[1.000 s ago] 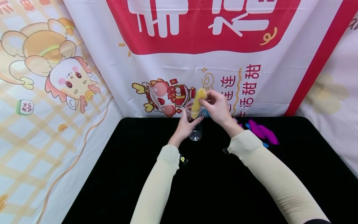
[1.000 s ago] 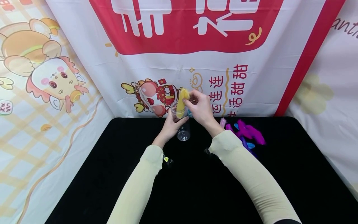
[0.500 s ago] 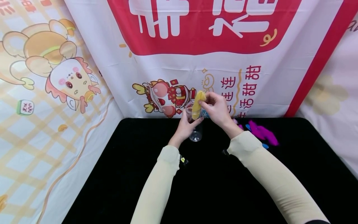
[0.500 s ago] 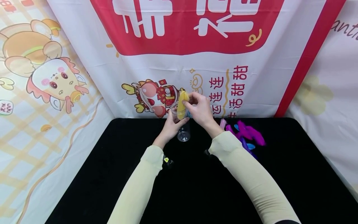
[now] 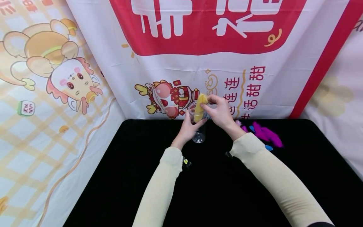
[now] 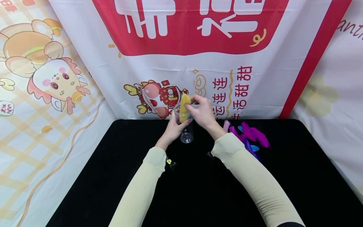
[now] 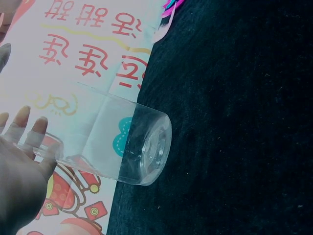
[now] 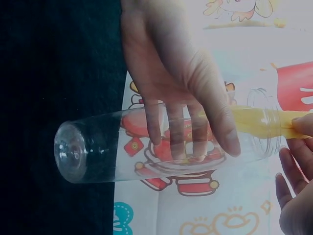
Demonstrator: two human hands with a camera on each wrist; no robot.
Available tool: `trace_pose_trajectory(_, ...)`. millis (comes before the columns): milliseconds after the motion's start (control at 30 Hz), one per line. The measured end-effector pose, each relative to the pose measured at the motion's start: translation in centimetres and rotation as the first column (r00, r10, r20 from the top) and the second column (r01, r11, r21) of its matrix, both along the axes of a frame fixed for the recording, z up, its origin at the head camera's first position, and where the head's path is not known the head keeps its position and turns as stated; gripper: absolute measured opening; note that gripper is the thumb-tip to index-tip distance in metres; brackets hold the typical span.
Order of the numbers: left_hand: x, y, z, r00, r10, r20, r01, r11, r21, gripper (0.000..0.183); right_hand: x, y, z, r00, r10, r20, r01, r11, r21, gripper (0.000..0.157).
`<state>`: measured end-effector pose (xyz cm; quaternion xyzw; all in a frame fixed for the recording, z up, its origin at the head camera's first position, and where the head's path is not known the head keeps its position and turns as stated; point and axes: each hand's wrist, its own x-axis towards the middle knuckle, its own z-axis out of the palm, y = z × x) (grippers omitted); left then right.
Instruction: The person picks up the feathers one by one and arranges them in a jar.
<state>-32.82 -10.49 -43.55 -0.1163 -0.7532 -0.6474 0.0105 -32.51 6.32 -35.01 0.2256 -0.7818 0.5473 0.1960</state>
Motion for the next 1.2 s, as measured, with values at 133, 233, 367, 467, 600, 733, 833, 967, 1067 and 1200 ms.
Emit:
trace_pose_trajectory(133, 0.01, 0.0, -0.05, 1.0, -0.002, -0.016, 0.002, 1.0, -0.007, 0.066, 0.11, -0.09, -0.12, 1.0, -0.005, -0.018, 0.006, 0.999, 0.036, 0.011)
trace_pose_trajectory(233, 0.05, 0.0, -0.06, 1.0, -0.005, -0.022, 0.004, 1.0, -0.009, 0.066, 0.16, -0.11, -0.26, 1.0, -0.01, -0.027, 0.012, 0.998, 0.06, 0.012)
trace_pose_trajectory(367, 0.11, -0.09, -0.04, 1.0, -0.004, -0.006, 0.004, 1.0, -0.006, 0.068, 0.11, -0.12, -0.43, 0.999, -0.014, -0.042, 0.017, 0.997, 0.079, 0.014)
trace_pose_trajectory(467, 0.12, -0.17, -0.1, 1.0, -0.006, 0.002, 0.006, 1.0, 0.003, 0.069, 0.13, -0.13, -0.5, 0.999, -0.01, -0.05, 0.014, 0.996, 0.086, 0.013)
trace_pose_trajectory(600, 0.1, -0.16, -0.13, 1.0, -0.019, -0.005, 0.019, 0.999, 0.027, 0.069, 0.17, -0.06, -0.57, 0.999, -0.004, -0.048, 0.008, 0.996, 0.09, 0.012)
trace_pose_trajectory(733, 0.12, -0.08, -0.02, 1.0, -0.019, -0.011, 0.02, 0.999, 0.031, 0.07, 0.12, 0.03, -0.57, 0.999, -0.001, -0.046, 0.005, 0.996, 0.085, 0.012)
trace_pose_trajectory(833, 0.17, 0.0, 0.06, 1.0, -0.01, -0.007, 0.01, 1.0, 0.013, 0.072, 0.06, 0.08, -0.58, 0.999, 0.001, -0.048, 0.003, 0.997, 0.082, 0.01)
trace_pose_trajectory(967, 0.09, -0.07, 0.0, 1.0, -0.004, -0.003, 0.004, 1.0, -0.004, 0.075, 0.04, 0.08, -0.61, 0.998, 0.001, -0.061, 0.004, 0.997, 0.077, 0.007)
trace_pose_trajectory(1067, 0.02, -0.22, -0.08, 1.0, -0.002, -0.003, 0.002, 1.0, -0.003, 0.072, 0.07, 0.11, -0.65, 0.998, 0.005, -0.068, 0.0, 0.998, 0.067, 0.007)
trace_pose_trajectory(1200, 0.04, -0.35, -0.19, 1.0, 0.0, 0.006, 0.0, 1.0, -0.002, 0.071, 0.07, 0.17, -0.75, 0.997, 0.027, -0.068, -0.023, 0.998, 0.051, 0.007)
